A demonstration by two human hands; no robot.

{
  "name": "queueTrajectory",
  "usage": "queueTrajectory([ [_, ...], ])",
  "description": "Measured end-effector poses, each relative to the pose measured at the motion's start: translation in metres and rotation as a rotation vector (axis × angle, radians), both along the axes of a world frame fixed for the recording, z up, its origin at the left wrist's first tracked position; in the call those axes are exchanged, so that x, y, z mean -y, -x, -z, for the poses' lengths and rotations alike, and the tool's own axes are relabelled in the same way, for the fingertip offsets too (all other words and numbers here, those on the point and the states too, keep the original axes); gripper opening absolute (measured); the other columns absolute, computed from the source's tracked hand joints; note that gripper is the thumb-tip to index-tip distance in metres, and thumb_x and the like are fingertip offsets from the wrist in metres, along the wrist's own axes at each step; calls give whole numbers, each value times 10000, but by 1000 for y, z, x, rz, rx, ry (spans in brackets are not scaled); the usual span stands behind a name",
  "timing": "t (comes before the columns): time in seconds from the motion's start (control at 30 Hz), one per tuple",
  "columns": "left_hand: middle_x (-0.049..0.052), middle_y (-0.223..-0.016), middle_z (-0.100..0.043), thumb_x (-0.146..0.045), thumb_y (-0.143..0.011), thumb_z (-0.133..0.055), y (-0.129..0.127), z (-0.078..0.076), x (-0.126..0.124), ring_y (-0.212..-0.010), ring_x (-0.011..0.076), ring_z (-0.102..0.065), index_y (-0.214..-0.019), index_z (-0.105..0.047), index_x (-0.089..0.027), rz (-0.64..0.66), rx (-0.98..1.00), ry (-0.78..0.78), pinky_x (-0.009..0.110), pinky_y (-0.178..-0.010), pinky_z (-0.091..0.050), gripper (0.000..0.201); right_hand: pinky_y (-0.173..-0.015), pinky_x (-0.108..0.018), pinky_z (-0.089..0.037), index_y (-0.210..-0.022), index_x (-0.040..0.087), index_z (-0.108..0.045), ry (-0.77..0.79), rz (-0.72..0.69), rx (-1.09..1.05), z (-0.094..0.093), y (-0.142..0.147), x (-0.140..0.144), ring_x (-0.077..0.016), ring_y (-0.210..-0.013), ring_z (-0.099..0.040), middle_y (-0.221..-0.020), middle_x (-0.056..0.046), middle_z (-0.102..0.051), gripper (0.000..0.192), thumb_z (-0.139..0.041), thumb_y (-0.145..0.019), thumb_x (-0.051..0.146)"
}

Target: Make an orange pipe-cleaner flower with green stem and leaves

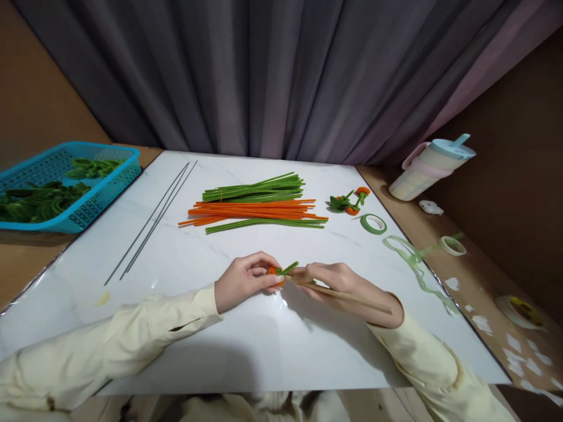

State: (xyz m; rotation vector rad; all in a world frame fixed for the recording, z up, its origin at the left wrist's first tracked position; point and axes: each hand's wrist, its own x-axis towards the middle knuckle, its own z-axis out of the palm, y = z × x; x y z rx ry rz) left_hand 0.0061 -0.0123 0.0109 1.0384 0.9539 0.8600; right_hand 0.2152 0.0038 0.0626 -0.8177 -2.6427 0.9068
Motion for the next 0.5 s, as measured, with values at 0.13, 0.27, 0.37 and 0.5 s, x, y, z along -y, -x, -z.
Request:
queueTrajectory([
  [0.13,7,-701,-624,-293,-649,-734,0,0,0,-634,115,-614,-815,-591,-118,4,1,-4,256,-622,-552,281,-568,-187,-404,-941,149,-496,47,-41,40,-1,-2,0,-88,-588,-488,-759,-47,-587,139,-374,-876,166],
  [0.27,9,-715,-622,-293,-652,-731,0,0,1,-643,119,-614,-815,-589,-120,15,4,-10,264,-630,-552,277,-550,-173,-380,-943,157,-483,63,-63,39,-2,-3,-1,-76,-570,-459,-737,-25,-565,142,-371,-859,137],
  [0.37,7,-710,-621,-291,-651,-731,0,1,1,-639,118,-610,-813,-589,-120,19,-3,-13,266,-632,-549,275,-530,-170,-360,-927,160,-471,57,-69,47,-3,-4,-1,-72,-548,-425,-711,-9,-532,137,-362,-852,124],
  [0.5,8,-726,-620,-289,-648,-734,0,2,0,-655,120,-607,-815,-592,-122,6,7,-24,264,-632,-545,276,-508,-173,-343,-872,165,-435,-1,-73,44,-4,-1,1,-72,-526,-391,-685,4,-492,88,-354,-861,130],
])
